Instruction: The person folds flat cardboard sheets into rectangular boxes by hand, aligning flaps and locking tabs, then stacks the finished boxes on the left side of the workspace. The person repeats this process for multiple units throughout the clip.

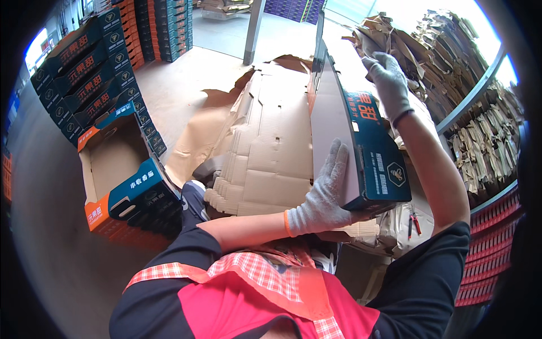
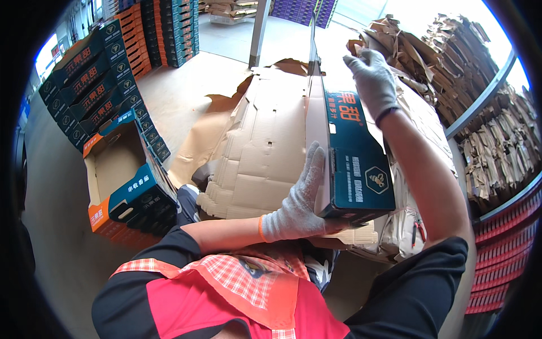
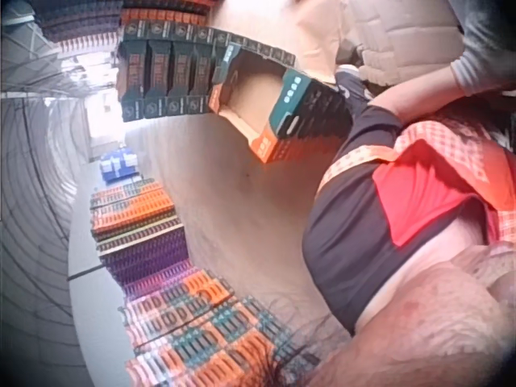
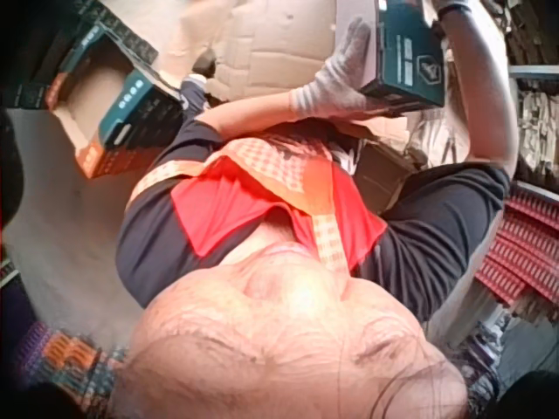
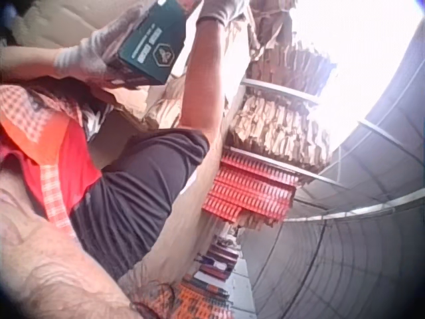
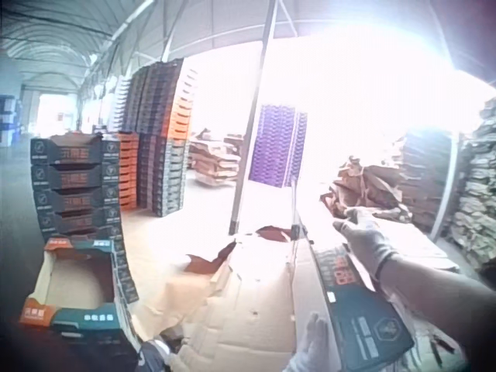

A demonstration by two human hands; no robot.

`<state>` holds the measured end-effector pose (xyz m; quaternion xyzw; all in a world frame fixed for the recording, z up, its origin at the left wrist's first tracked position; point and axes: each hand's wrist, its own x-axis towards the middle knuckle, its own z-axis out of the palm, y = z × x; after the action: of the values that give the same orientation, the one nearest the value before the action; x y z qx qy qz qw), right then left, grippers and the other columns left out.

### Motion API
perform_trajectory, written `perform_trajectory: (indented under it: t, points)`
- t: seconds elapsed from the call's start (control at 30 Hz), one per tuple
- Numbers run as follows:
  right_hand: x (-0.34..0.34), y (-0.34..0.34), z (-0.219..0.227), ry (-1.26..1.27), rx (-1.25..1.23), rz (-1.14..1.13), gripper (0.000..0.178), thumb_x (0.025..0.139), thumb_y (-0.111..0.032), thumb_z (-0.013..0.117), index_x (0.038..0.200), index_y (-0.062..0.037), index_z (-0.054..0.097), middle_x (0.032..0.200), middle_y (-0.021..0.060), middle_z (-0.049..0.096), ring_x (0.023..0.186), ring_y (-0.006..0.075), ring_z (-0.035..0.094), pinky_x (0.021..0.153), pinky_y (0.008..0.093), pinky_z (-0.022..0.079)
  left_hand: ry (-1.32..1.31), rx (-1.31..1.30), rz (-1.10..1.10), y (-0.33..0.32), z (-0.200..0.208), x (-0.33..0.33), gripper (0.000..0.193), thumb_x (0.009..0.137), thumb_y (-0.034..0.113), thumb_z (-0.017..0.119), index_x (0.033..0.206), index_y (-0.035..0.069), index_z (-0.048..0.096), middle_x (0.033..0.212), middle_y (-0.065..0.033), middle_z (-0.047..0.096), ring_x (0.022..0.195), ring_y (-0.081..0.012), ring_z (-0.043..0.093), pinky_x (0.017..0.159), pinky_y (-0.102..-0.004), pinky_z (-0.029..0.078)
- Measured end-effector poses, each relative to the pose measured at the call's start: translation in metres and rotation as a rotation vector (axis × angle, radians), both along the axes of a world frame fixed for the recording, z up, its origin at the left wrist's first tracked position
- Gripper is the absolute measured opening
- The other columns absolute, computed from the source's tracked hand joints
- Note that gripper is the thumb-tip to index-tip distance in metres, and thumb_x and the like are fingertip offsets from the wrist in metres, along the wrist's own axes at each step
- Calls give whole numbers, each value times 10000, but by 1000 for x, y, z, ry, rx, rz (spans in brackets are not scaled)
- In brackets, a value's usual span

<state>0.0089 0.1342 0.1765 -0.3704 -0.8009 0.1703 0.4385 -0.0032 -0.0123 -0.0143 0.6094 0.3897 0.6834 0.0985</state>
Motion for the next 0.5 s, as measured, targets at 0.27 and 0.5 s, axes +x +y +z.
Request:
perform_trajectory:
  t: [0.27,0.5]
  points:
    - [4,22,-64,-529,165,752,287,801,-319,716,848,-41,666,727,134,667,703,238,675,712,354,522,320,-672,-543,-75,17,-36,930,801,295,748,1495,-27,219,1504,-232,334,1397,-308,346,1144,-374,269]
    - [103,88,-186,-1199,313,97,141,812,-155,602,911,-104,689,914,126,695,856,311,676,809,423,525,932,-72,490,-103,39,-161,503,749,21,622,1245,98,630,1211,-119,651,1103,-291,632,999,-421,469]
